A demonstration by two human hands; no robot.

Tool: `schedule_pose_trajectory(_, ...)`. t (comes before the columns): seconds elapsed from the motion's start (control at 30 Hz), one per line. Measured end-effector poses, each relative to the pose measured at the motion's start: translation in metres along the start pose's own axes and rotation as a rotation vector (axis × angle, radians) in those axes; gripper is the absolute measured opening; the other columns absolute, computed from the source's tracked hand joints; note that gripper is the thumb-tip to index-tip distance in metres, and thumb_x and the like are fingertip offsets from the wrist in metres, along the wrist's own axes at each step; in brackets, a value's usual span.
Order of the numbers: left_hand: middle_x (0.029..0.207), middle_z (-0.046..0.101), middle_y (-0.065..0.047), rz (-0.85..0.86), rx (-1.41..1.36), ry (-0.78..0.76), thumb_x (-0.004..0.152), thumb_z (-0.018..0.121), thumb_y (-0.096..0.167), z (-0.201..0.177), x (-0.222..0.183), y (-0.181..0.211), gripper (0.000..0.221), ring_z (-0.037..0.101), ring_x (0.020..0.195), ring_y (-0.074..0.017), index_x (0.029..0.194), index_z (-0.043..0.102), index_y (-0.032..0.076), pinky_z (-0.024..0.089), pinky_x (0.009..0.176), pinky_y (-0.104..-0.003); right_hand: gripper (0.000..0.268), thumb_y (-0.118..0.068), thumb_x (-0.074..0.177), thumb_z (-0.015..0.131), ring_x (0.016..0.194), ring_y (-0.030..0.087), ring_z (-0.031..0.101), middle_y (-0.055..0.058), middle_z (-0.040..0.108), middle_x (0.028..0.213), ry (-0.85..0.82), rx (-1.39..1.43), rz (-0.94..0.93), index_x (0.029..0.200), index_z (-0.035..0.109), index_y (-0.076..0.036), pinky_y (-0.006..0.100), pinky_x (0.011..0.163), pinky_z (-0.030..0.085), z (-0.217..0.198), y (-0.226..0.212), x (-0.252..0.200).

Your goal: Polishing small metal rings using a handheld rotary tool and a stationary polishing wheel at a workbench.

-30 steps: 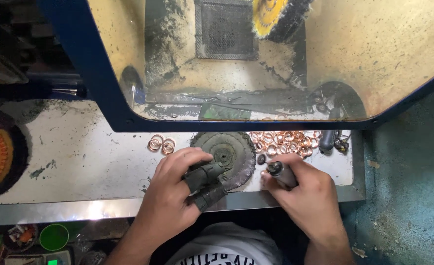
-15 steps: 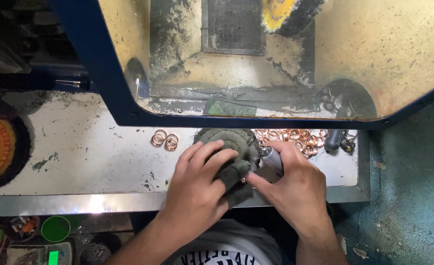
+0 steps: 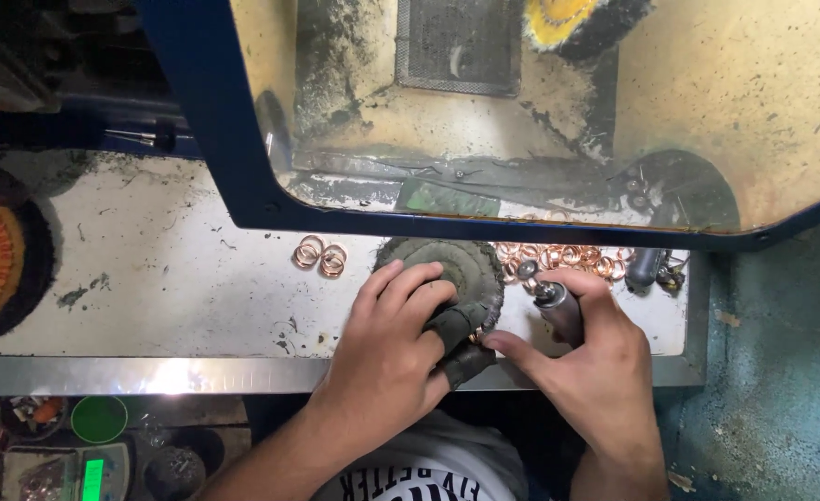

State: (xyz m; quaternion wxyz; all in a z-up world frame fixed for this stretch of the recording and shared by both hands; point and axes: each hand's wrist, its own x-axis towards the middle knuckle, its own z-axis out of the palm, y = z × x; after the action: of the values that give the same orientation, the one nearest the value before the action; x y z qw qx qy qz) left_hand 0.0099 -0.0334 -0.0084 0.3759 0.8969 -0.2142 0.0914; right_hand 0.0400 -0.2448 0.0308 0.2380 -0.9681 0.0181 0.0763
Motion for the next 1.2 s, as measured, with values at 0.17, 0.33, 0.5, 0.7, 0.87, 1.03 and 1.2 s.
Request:
schedule_pose_trajectory(0.17,0.121,0.059,-0.013,-0.015,-0.018,-0.001,0.066,0.076,0.009,0.0,-0.001,-0.001,0.016,0.053,0.132,-0.0378,0.077,0.072,-0.001,0.034,0.119,-0.057,0.073,-0.049,0.061,0.094,0.076,0.015,0.069,-0.008,0.071,0.113,0.005,-0.014,-0.089,0.12,0.061,-0.022,0.033,0.075,0.053,0.001,-0.003,0.005)
schedule_pose_trajectory(0.33,0.12,0.058,-0.012,-0.021,-0.024,0.015,0.059,0.072,0.005,-0.001,0.002,0.0,0.016,0.053,0.13,-0.0378,0.073,0.069,-0.002,0.037,0.117,-0.057,0.073,-0.048,0.067,0.091,0.091,0.019,0.073,-0.003,0.071,0.116,0.052,-0.059,-0.144,0.126,0.059,-0.02,0.038,0.079,0.054,0.004,0.002,0.006)
schedule_pose_trajectory(0.5,0.117,0.062,-0.011,-0.041,-0.044,0.048,0.073,0.076,0.011,0.001,0.003,0.0,0.016,0.055,0.127,-0.0365,0.068,0.069,-0.002,0.038,0.115,-0.057,0.07,-0.049,0.067,0.091,0.083,0.018,0.073,-0.005,0.072,0.112,0.021,-0.038,-0.147,0.123,0.059,-0.021,0.036,0.075,0.055,0.001,-0.001,0.006)
schedule_pose_trajectory(0.7,0.119,0.062,-0.011,-0.045,-0.067,0.052,0.075,0.076,0.012,0.0,0.002,0.0,0.016,0.054,0.129,-0.0366,0.079,0.071,-0.003,0.037,0.115,-0.058,0.069,-0.05,0.064,0.092,0.066,0.012,0.057,-0.009,0.068,0.101,0.021,0.003,-0.183,0.12,0.063,-0.02,0.03,0.07,0.052,-0.002,0.004,0.005)
schedule_pose_trajectory(0.87,0.119,0.062,-0.01,-0.048,-0.067,0.059,0.073,0.076,0.01,0.005,0.0,-0.002,0.015,0.055,0.129,-0.0355,0.071,0.069,-0.003,0.038,0.116,-0.058,0.076,-0.051,0.063,0.093,0.084,0.017,0.071,-0.005,0.071,0.118,0.054,-0.043,-0.204,0.124,0.06,-0.021,0.035,0.077,0.055,0.001,0.002,0.008)
schedule_pose_trajectory(1.03,0.125,0.058,-0.012,-0.071,-0.072,0.072,0.067,0.077,0.005,0.003,0.001,-0.001,0.031,0.055,0.129,-0.0359,0.095,0.07,-0.005,0.038,0.116,-0.057,0.078,-0.048,0.066,0.092,0.113,0.023,0.069,-0.001,0.07,0.127,0.055,-0.046,-0.283,0.129,0.058,-0.018,0.039,0.087,0.053,0.003,0.001,0.013)
schedule_pose_trajectory(1.2,0.117,0.062,-0.01,-0.057,-0.101,0.092,0.061,0.066,-0.002,0.004,0.0,-0.002,0.02,0.056,0.127,-0.0371,0.081,0.068,-0.003,0.04,0.113,-0.059,0.077,-0.044,0.063,0.095,0.08,0.013,0.07,-0.006,0.07,0.121,0.016,0.015,-0.273,0.127,0.061,-0.019,0.03,0.076,0.055,-0.005,-0.008,0.011)
